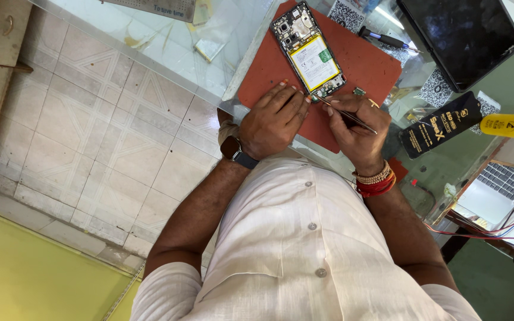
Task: The person uses tweezers to remove a small circuit board from the interior of a disassembled smartphone. They then place the board on the work surface and continue to adjust internal components with the tweezers.
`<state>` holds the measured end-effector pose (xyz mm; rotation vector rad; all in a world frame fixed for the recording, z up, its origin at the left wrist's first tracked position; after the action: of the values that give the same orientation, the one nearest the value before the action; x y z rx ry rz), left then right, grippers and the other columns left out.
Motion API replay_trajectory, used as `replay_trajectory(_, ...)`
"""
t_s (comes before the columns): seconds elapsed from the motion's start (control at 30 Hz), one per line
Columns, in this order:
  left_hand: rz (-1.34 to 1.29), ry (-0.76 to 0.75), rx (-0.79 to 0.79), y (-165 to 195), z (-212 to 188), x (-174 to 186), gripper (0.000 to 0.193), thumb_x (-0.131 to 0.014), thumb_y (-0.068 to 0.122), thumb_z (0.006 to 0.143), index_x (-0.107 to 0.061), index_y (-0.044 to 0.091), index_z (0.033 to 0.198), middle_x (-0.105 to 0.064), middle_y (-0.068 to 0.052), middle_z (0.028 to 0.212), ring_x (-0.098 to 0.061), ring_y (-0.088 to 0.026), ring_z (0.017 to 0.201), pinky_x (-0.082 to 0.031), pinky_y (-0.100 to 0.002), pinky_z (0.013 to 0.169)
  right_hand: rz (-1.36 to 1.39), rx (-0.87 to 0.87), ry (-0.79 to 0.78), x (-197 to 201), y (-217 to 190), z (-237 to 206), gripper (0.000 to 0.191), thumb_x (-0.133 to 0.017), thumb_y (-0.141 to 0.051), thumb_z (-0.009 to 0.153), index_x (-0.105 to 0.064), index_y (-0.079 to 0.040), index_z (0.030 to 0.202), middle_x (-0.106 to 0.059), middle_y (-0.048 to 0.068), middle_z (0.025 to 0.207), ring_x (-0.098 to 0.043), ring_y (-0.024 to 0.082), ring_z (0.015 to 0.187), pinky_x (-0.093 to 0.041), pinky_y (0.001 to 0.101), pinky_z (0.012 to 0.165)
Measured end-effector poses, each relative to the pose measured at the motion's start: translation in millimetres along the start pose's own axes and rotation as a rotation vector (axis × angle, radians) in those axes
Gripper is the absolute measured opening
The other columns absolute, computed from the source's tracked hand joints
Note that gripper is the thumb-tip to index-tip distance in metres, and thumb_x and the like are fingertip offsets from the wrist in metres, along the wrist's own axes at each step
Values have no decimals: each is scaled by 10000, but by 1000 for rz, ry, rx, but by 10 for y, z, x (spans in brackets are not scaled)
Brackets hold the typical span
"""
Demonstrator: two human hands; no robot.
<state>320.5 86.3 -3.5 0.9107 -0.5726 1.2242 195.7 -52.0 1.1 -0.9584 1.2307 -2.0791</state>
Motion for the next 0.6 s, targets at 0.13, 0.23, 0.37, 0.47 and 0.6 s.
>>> replay_trajectory(0.13,3,-3,-2,-1,-2,2,310,-625,110,963,-695,-75,1201,-682,-195,1200,-642,-339,1184,-507,-517,1105,5,-3,3,-2,11,-7,143,-718,161,939,-658,94,1050,-730,198,1063,-752,222,969,-620,301,840)
replay_trajectory(0.23,-10,2,1,-6,-4,3,302,-628,107,962,-699,-73,1194,-683,-195,1197,-643,-339,1185,-507,-520,1108,-1,-7,0,-1,14,-9,141,-722,156,942,-663,93,1053,-731,199,1067,-753,223,972,-625,303,843)
replay_trajectory(0.37,0,9,8,-1,-4,1,281,-633,98,976,-703,-69,1192,-683,-193,1199,-644,-336,1188,-507,-516,1112,-24,4,-3,-3,12,-4,141,-725,153,943,-665,89,1053,-739,195,1061,-759,223,965,-630,305,839)
replay_trajectory(0.47,-3,6,5,-5,-6,5,281,-638,99,967,-706,-69,1182,-684,-196,1198,-647,-338,1186,-508,-517,1113,-40,9,-3,1,17,-6,142,-727,149,940,-668,87,1054,-741,191,1054,-763,226,962,-633,306,838)
replay_trajectory(0.6,8,7,1,10,-6,4,274,-644,104,965,-707,-66,1171,-678,-213,1250,-648,-341,1188,-509,-516,1109,-52,7,-11,14,27,-25,152,-720,147,925,-673,88,1057,-741,191,1056,-764,230,962,-633,309,839)
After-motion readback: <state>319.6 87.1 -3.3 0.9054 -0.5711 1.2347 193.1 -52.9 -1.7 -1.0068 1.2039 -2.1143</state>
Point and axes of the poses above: each hand's wrist, its own z-axis towards the middle knuckle, its own x-axis out of the back of the hand, y = z × x, the point moved 5 cm from there along z, towards the middle knuckle
